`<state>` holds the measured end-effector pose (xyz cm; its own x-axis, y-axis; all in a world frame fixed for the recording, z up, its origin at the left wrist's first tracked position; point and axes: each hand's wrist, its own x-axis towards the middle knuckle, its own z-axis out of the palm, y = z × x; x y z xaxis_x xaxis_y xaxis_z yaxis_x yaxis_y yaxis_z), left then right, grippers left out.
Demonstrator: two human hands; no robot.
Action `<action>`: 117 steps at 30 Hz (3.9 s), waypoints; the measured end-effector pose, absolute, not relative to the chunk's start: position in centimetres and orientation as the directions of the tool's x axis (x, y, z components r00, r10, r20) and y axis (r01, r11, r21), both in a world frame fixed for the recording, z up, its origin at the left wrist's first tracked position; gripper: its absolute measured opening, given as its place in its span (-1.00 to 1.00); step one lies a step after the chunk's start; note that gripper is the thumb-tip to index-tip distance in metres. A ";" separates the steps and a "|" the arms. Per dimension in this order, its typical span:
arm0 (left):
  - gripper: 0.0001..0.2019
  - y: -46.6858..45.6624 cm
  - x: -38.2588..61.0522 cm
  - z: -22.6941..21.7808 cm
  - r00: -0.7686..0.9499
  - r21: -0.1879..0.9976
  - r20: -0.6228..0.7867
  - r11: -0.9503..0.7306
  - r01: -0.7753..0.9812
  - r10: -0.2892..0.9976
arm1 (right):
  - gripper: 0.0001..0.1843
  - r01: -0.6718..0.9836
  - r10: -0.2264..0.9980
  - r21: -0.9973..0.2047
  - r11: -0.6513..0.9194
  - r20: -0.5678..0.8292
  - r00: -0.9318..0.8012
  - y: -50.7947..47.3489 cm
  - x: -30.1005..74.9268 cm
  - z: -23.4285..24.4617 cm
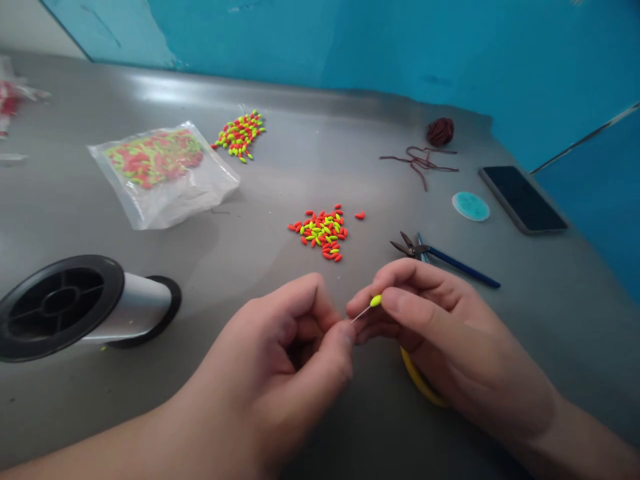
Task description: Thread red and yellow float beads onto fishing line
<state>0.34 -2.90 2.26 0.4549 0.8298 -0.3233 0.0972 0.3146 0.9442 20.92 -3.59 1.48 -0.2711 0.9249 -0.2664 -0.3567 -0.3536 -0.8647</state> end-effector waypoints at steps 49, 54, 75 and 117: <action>-0.80 -1.3 -0.6 0.9 0.332 0.825 0.071 -0.243 0.510 0.941 | -0.83 0.645 0.934 -0.684 0.340 0.162 -0.320 -3.2 21.6 0.7; -0.79 -1.3 -0.6 1.0 0.371 0.819 0.067 -0.263 0.509 0.926 | -0.84 0.627 0.939 -0.712 0.317 0.140 -0.316 -3.2 21.5 1.0; -0.73 -1.2 -0.5 0.9 0.487 0.798 0.215 -0.440 0.412 0.847 | -0.81 0.603 0.935 -0.731 0.318 0.136 -0.328 -3.0 21.4 1.0; -0.74 -1.2 -0.5 0.2 0.518 0.772 0.206 -0.463 0.436 0.830 | -0.82 0.639 0.934 -0.713 0.287 0.059 -0.353 -2.9 21.5 0.4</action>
